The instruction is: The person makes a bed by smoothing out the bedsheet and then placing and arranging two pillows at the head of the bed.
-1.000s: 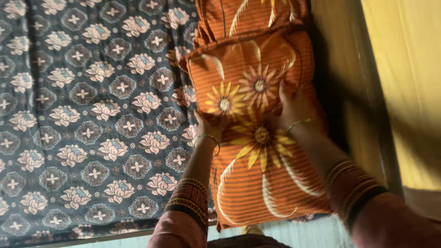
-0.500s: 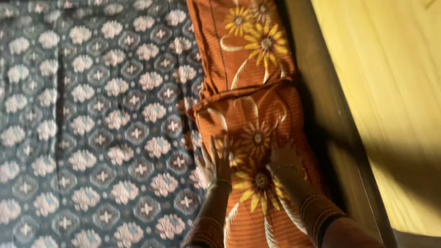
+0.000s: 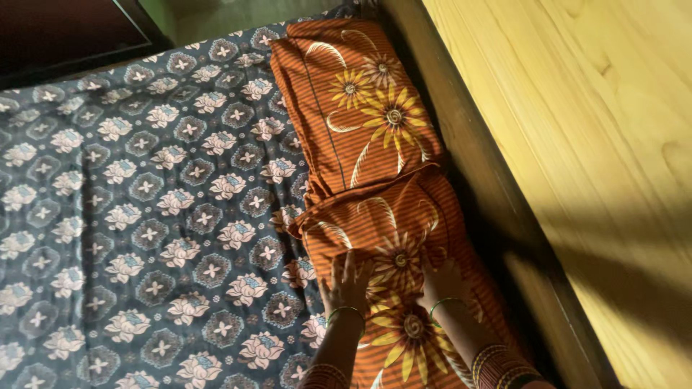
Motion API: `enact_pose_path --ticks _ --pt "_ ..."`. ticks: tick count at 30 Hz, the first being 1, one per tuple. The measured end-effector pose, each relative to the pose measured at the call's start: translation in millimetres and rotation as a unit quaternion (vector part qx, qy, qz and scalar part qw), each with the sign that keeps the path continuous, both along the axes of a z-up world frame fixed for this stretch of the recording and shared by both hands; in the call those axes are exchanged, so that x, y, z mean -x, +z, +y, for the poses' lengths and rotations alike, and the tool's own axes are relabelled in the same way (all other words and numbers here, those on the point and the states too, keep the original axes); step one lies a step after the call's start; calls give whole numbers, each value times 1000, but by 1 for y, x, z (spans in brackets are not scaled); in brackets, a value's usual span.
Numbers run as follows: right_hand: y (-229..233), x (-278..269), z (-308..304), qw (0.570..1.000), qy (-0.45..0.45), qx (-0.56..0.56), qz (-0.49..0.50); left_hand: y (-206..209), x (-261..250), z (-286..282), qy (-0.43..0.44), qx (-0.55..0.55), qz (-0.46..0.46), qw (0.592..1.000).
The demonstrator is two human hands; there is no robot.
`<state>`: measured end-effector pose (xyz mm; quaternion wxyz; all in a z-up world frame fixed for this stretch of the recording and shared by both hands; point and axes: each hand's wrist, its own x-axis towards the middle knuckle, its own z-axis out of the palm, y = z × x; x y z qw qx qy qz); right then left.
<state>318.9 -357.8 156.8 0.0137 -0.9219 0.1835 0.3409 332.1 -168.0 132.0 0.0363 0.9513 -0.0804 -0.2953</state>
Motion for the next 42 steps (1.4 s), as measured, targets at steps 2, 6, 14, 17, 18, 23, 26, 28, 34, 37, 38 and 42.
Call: enact_pose_path --ticks 2,6,14,17,18,23,26,28,34,37,38,42 --pt "1 -5 -1 1000 6 -2 -4 -13 2 -1 8 2 -48 999" --pt "11 -8 -4 999 40 18 -26 -49 3 -11 18 -2 -156 988" --pt "-1 -92 -58 985 43 -124 -109 -21 -80 29 8 56 -19 998" --pt "-19 -144 -86 926 81 -219 -295 -16 -116 46 92 67 -74 991" --pt "-27 -161 -96 904 131 -212 -348 -15 -121 51 132 85 -100 983" --pt "-82 -217 -129 860 218 -147 -437 -29 -156 71 254 76 -44 963" --pt "-109 -240 -137 917 148 -176 -327 -63 -168 84 278 94 -66 954" --pt "-125 -250 -135 923 158 -159 -314 -89 -173 89 272 115 -75 952" --pt "-146 -248 -133 929 176 -250 -211 -159 -159 100 349 239 -83 902" --pt "-154 -255 -139 929 182 -275 -165 -186 -154 95 395 282 6 874" --pt "-156 -252 -140 936 167 -276 -139 -192 -150 96 344 315 -95 879" --pt "-133 -244 -136 968 228 -75 -77 -185 -159 85 356 504 -69 784"
